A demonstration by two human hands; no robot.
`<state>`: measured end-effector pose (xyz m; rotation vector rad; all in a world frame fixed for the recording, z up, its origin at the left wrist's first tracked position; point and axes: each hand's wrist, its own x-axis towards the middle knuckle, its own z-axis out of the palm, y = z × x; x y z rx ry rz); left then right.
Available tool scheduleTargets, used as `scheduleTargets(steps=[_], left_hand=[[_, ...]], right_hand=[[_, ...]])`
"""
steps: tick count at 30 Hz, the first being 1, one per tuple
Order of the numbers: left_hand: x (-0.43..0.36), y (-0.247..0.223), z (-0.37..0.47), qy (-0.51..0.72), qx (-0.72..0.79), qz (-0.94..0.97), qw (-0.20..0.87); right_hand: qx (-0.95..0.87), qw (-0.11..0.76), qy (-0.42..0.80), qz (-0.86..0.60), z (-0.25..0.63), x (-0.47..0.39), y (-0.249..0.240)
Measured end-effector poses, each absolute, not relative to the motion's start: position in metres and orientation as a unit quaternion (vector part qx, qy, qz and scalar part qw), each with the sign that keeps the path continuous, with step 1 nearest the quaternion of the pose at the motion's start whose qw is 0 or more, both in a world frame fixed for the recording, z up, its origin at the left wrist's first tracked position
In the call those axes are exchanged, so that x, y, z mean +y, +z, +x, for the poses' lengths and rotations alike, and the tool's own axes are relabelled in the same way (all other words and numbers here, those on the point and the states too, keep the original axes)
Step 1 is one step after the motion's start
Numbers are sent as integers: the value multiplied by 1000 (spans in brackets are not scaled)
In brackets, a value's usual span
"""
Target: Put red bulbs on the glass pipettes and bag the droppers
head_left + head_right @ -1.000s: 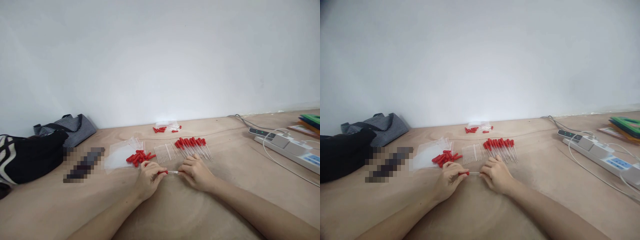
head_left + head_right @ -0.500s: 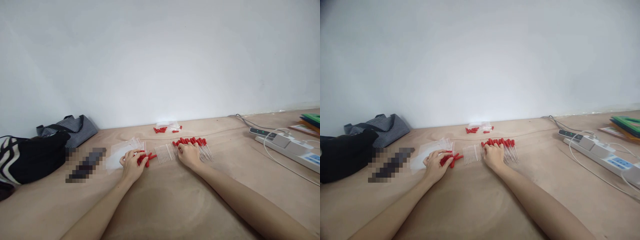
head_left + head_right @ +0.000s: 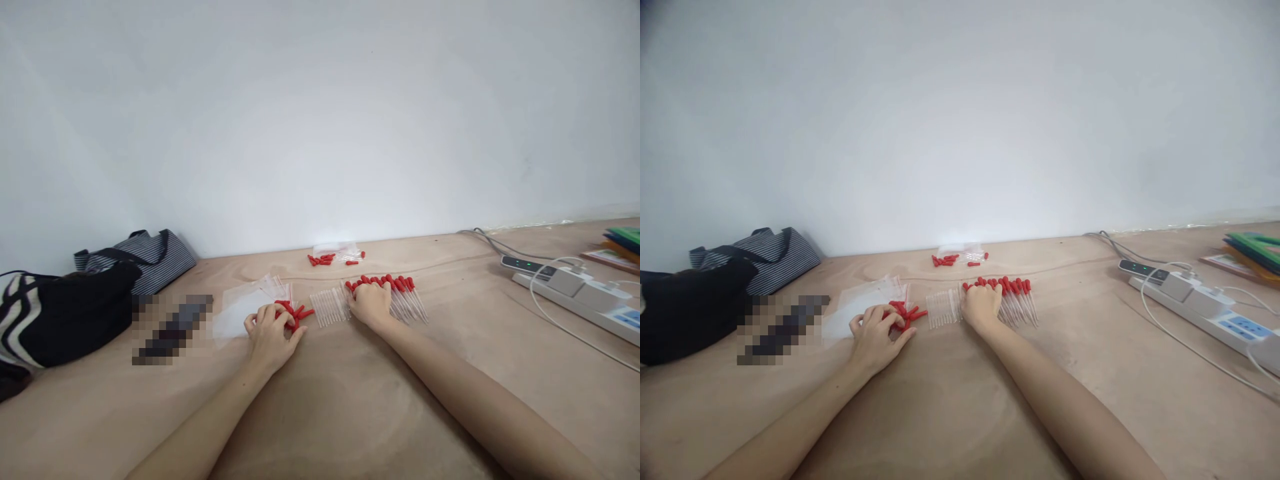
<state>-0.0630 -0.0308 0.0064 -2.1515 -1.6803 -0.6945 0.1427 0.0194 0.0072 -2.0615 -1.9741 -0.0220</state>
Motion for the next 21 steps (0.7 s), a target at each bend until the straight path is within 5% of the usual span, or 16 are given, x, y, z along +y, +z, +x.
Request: scheduleTargets(steps=[21], left_hand=[[-36, 9, -60, -236, -573, -762, 188]], right_hand=[[-659, 93, 110, -738, 144, 33, 20]])
